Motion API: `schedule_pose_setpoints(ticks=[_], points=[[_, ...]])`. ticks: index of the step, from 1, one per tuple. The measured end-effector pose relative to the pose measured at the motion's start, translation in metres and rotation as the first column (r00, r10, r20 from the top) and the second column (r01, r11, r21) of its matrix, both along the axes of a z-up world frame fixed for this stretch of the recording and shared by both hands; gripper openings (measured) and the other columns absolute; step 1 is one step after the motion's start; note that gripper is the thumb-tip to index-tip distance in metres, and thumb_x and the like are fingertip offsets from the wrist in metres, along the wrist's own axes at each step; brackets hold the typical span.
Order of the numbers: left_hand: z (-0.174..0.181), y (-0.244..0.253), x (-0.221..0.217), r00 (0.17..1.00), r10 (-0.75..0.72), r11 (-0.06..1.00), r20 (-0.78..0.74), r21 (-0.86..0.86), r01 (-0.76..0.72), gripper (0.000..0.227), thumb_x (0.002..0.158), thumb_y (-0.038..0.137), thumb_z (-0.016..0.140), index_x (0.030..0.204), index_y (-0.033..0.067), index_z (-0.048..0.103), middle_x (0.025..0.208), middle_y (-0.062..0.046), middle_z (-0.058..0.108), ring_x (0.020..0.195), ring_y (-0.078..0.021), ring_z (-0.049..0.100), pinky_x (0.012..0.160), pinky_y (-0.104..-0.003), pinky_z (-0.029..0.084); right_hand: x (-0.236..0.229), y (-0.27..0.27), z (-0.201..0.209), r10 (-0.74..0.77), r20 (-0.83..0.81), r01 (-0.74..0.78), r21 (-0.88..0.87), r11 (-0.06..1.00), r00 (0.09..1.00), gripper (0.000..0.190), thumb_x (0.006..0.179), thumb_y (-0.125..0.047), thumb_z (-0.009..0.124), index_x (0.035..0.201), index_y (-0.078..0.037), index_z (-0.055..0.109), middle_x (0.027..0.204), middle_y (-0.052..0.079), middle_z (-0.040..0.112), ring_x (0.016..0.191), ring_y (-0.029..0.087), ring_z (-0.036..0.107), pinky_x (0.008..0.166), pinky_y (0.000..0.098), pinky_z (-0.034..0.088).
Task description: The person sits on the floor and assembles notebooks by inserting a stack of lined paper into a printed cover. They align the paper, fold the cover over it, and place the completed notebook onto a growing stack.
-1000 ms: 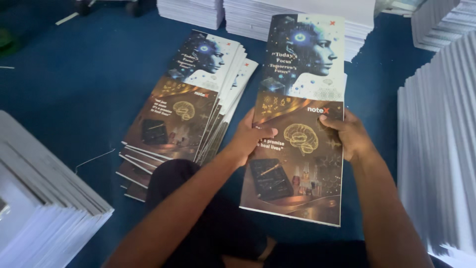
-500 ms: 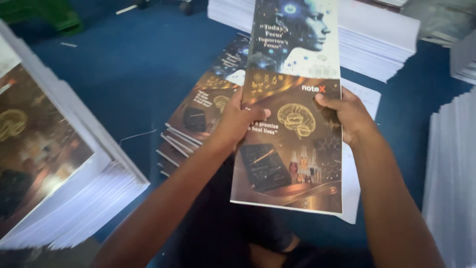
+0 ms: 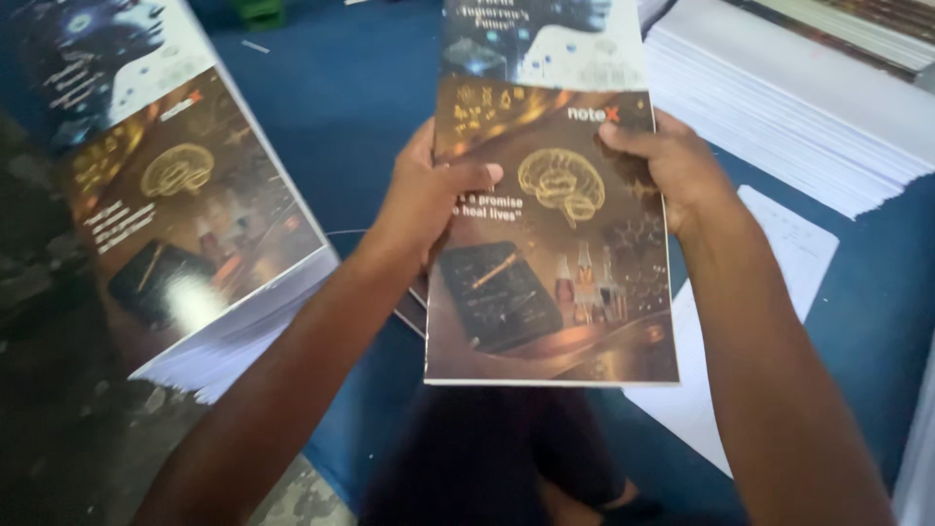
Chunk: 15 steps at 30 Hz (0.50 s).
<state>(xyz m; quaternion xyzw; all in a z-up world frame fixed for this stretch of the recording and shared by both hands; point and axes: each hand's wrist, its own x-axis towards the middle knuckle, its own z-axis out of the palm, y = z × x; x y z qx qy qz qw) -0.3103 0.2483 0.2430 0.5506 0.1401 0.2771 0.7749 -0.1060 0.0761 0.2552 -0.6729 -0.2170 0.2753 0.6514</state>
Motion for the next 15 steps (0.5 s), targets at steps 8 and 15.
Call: schedule_pose_setpoints(ticks=[8, 15], points=[[0.023, 0.047, -0.054, 0.990, 0.101, 0.995, 0.100, 0.014, -0.103, 0.056, 0.078, -0.008, 0.072, 0.131, 0.0011, 0.056, 0.112, -0.012, 0.070, 0.089, -0.0188, 0.072, 0.076, -0.033, 0.063, -0.032, 0.074, 0.033, 0.168, -0.020, -0.166, 0.064, 0.984, 0.986, 0.031, 0.089, -0.013, 0.074, 0.118, -0.005, 0.066, 0.101, 0.005, 0.072, 0.085, 0.014, 0.071, 0.078, 0.0313, 0.062], [0.038, 0.080, -0.116, 0.969, 0.241, 0.971, 0.052, -0.014, -0.240, 0.057, 0.079, -0.008, 0.069, 0.133, 0.0011, 0.056, 0.115, -0.013, 0.069, 0.088, -0.0169, 0.072, 0.076, -0.031, 0.063, -0.062, 0.148, 0.036, 0.433, 0.021, -0.431, 0.149, 0.890, 0.901, 0.029, 0.093, -0.013, 0.078, 0.118, -0.003, 0.067, 0.099, 0.004, 0.070, 0.084, 0.013, 0.065, 0.076, 0.0300, 0.058]])
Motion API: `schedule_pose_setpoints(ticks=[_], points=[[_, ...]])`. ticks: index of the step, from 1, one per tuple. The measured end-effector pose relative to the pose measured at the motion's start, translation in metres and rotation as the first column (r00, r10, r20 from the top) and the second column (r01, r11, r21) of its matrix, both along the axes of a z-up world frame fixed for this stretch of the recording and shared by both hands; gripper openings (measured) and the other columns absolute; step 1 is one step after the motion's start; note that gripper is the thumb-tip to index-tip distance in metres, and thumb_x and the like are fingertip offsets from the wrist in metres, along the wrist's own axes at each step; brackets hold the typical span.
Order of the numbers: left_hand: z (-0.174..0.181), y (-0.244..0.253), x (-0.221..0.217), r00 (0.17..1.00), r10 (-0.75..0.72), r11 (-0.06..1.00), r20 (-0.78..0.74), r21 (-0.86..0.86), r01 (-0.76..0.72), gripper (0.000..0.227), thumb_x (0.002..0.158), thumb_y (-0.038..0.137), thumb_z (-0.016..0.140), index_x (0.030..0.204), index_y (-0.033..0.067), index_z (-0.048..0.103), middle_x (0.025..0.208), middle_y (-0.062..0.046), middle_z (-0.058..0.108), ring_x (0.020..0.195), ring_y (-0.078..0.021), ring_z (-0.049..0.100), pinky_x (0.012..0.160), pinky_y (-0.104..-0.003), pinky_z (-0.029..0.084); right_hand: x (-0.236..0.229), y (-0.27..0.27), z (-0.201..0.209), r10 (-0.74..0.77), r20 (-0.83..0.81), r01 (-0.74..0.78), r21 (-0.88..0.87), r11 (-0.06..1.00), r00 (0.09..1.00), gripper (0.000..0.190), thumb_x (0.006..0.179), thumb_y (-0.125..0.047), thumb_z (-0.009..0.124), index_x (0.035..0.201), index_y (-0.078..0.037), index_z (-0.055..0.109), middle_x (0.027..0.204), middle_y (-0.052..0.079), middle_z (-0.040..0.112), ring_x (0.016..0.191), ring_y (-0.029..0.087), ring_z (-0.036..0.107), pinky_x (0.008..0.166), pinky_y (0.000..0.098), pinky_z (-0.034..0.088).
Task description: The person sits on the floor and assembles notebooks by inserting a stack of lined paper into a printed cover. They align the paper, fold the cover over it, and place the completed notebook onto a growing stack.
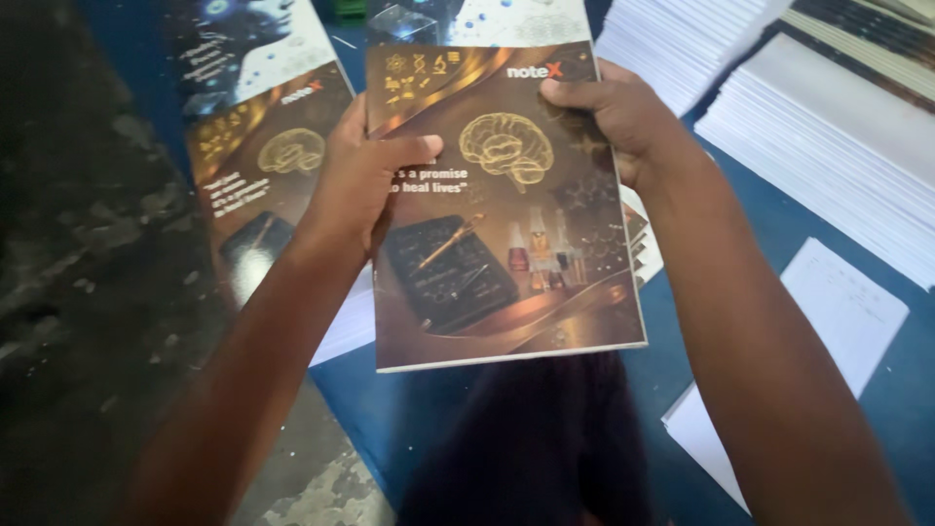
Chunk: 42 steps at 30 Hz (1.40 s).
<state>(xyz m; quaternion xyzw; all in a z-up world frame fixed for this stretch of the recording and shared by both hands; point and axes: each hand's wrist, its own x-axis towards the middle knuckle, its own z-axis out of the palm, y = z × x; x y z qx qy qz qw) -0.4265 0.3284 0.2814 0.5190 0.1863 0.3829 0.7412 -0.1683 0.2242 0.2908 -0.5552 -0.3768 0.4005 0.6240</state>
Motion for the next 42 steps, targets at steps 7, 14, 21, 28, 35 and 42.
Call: schedule_pose_setpoints(ticks=[7, 14, 21, 28, 35, 42], points=[[-0.001, 0.034, -0.053, 0.986, 0.149, 0.989, -0.079, 0.008, -0.149, 0.059, 0.079, -0.007, 0.069, 0.136, 0.0019, 0.055, 0.117, -0.012, 0.069, 0.088, -0.0158, 0.071, 0.075, -0.028, 0.062, -0.047, 0.071, -0.006, 0.038, 0.020, -0.036, -0.078, 0.996, 0.999, 0.028, 0.088, -0.014, 0.079, 0.113, -0.004, 0.070, 0.096, 0.005, 0.072, 0.081, 0.014, 0.066, 0.071, 0.0290, 0.057], [-0.011, 0.076, -0.089, 0.966, 0.240, 0.971, -0.096, 0.007, -0.240, 0.058, 0.077, -0.008, 0.069, 0.133, 0.0015, 0.056, 0.116, -0.012, 0.069, 0.088, -0.0169, 0.072, 0.076, -0.030, 0.064, -0.088, 0.123, -0.010, 0.084, -0.012, -0.085, -0.137, 0.987, 0.996, 0.026, 0.084, -0.013, 0.075, 0.108, -0.004, 0.070, 0.094, 0.005, 0.074, 0.083, 0.015, 0.072, 0.069, 0.0317, 0.063], [-0.025, 0.116, -0.113, 0.965, 0.263, 0.965, -0.026, -0.014, -0.263, 0.057, 0.075, -0.010, 0.067, 0.130, 0.0056, 0.059, 0.114, -0.008, 0.071, 0.086, -0.0149, 0.073, 0.077, -0.029, 0.062, -0.100, 0.158, -0.024, 0.181, 0.070, -0.178, -0.050, 0.983, 0.981, 0.030, 0.083, -0.001, 0.077, 0.111, 0.004, 0.065, 0.098, 0.013, 0.071, 0.086, 0.021, 0.070, 0.075, 0.0337, 0.061], [-0.059, 0.142, -0.118, 0.919, 0.373, 0.926, -0.128, -0.010, -0.378, 0.048, 0.075, -0.008, 0.072, 0.121, -0.0004, 0.063, 0.104, -0.009, 0.071, 0.079, -0.0153, 0.071, 0.070, -0.029, 0.059, -0.119, 0.174, -0.061, 0.169, 0.079, -0.174, 0.065, 0.983, 0.983, 0.050, 0.078, 0.003, 0.073, 0.127, 0.003, 0.060, 0.110, 0.012, 0.074, 0.095, 0.017, 0.072, 0.086, 0.0289, 0.061], [-0.068, 0.151, -0.128, 0.731, 0.494, 0.869, -0.470, 0.294, -0.398, 0.042, 0.071, 0.009, 0.083, 0.109, 0.0011, 0.066, 0.095, -0.010, 0.074, 0.079, -0.0182, 0.073, 0.070, -0.032, 0.057, -0.123, 0.183, -0.090, 0.158, 0.169, -0.163, 0.017, 0.986, 0.973, 0.055, 0.079, 0.006, 0.074, 0.132, 0.004, 0.059, 0.118, 0.012, 0.073, 0.104, 0.017, 0.070, 0.093, 0.0276, 0.056], [-0.065, 0.152, -0.131, 0.559, 0.550, 0.832, -0.621, 0.469, -0.296, 0.045, 0.071, 0.021, 0.086, 0.108, 0.0011, 0.068, 0.098, -0.015, 0.075, 0.085, -0.0251, 0.074, 0.078, -0.037, 0.056, -0.121, 0.182, -0.094, 0.196, 0.218, -0.198, -0.009, 0.980, 0.956, 0.059, 0.081, 0.002, 0.074, 0.136, 0.002, 0.056, 0.124, 0.012, 0.071, 0.113, 0.019, 0.068, 0.099, 0.0290, 0.054]])
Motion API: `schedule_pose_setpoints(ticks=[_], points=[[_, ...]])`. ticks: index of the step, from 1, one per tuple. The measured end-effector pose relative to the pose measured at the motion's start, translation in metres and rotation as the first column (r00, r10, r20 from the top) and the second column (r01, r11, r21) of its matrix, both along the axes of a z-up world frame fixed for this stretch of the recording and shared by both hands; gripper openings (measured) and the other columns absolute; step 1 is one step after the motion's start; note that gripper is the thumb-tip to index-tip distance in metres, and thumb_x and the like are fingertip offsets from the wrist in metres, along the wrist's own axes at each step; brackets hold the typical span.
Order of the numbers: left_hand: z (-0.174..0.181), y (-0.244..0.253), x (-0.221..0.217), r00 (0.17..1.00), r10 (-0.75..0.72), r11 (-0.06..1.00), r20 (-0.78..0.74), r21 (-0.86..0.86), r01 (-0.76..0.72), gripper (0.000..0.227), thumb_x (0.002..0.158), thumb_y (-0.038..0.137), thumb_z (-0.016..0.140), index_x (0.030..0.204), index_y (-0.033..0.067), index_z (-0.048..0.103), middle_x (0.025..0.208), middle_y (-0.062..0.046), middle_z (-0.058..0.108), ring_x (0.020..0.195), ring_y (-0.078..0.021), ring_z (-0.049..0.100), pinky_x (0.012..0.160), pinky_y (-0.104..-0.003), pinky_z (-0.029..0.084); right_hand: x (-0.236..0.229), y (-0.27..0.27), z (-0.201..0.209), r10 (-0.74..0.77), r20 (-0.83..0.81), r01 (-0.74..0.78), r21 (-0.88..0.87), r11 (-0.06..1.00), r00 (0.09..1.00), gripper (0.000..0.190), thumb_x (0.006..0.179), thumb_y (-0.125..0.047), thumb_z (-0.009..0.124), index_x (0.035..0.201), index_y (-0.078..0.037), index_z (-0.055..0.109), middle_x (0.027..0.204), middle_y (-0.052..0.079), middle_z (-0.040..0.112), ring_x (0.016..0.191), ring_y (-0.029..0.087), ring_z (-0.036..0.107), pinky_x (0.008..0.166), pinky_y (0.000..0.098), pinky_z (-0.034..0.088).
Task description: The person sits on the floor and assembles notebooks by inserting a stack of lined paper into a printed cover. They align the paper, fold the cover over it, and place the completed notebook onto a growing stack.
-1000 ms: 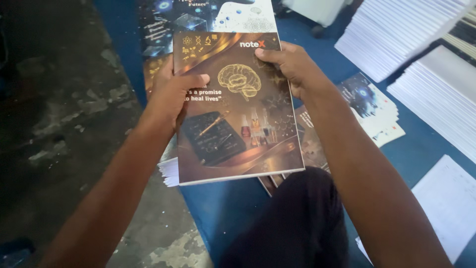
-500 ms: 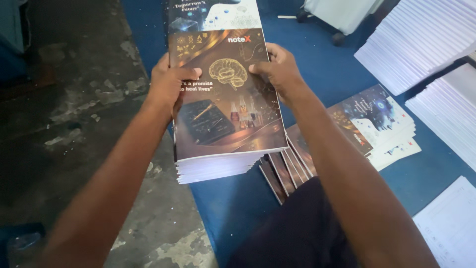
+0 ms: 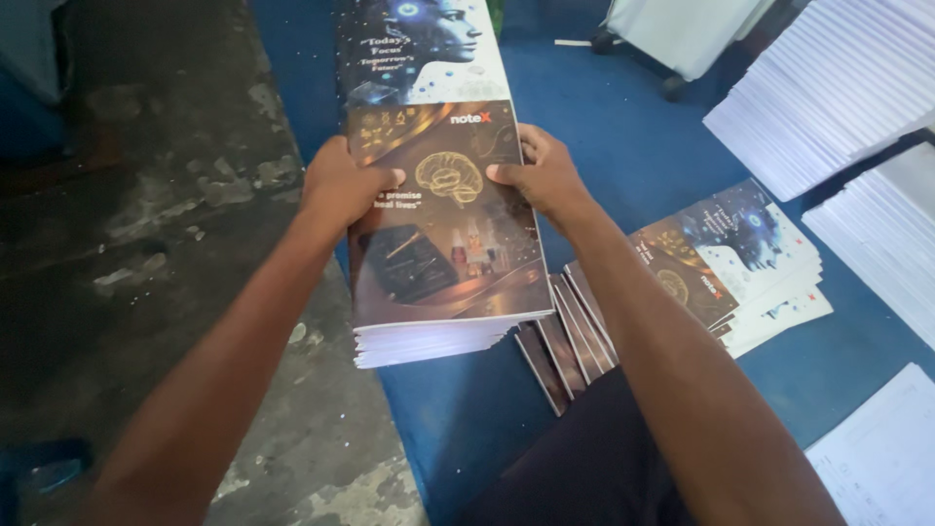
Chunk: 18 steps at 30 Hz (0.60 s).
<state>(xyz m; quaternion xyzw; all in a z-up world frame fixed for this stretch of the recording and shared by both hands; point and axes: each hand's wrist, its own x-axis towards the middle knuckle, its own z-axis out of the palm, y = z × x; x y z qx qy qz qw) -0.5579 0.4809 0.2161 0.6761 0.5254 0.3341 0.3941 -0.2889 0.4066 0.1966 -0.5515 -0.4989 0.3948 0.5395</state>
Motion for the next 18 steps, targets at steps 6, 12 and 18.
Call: schedule_pose_setpoints(ticks=[6, 12, 18], points=[[-0.013, 0.004, -0.002, 0.997, 0.066, 0.997, 0.041, 0.044, -0.068, 0.051, 0.069, 0.023, 0.087, 0.108, -0.0007, 0.064, 0.101, -0.017, 0.073, 0.088, -0.0274, 0.074, 0.080, -0.039, 0.057, 0.000, 0.014, -0.005, 0.024, 0.048, -0.026, 0.042, 0.999, 0.999, 0.061, 0.080, 0.001, 0.075, 0.137, 0.001, 0.055, 0.127, 0.014, 0.069, 0.118, 0.021, 0.067, 0.102, 0.0318, 0.053], [-0.027, 0.009, -0.002, 0.997, 0.076, 0.986, 0.008, 0.148, -0.077, 0.056, 0.069, 0.026, 0.087, 0.111, -0.0023, 0.063, 0.111, -0.021, 0.069, 0.102, -0.0329, 0.070, 0.090, -0.041, 0.054, 0.000, 0.017, -0.008, 0.028, 0.118, -0.029, 0.008, 1.000, 0.993, 0.062, 0.081, -0.002, 0.076, 0.139, 0.000, 0.055, 0.131, 0.013, 0.068, 0.122, 0.021, 0.064, 0.105, 0.0322, 0.050], [-0.048, 0.014, -0.001, 0.988, 0.131, 0.967, -0.083, 0.231, -0.109, 0.070, 0.070, 0.027, 0.092, 0.122, -0.0032, 0.057, 0.126, -0.026, 0.050, 0.122, -0.0443, 0.046, 0.099, -0.048, 0.043, -0.001, 0.015, -0.012, 0.047, 0.209, -0.059, 0.051, 0.997, 0.977, 0.064, 0.084, -0.002, 0.075, 0.143, -0.001, 0.050, 0.141, 0.013, 0.062, 0.135, 0.021, 0.054, 0.111, 0.0333, 0.042]])
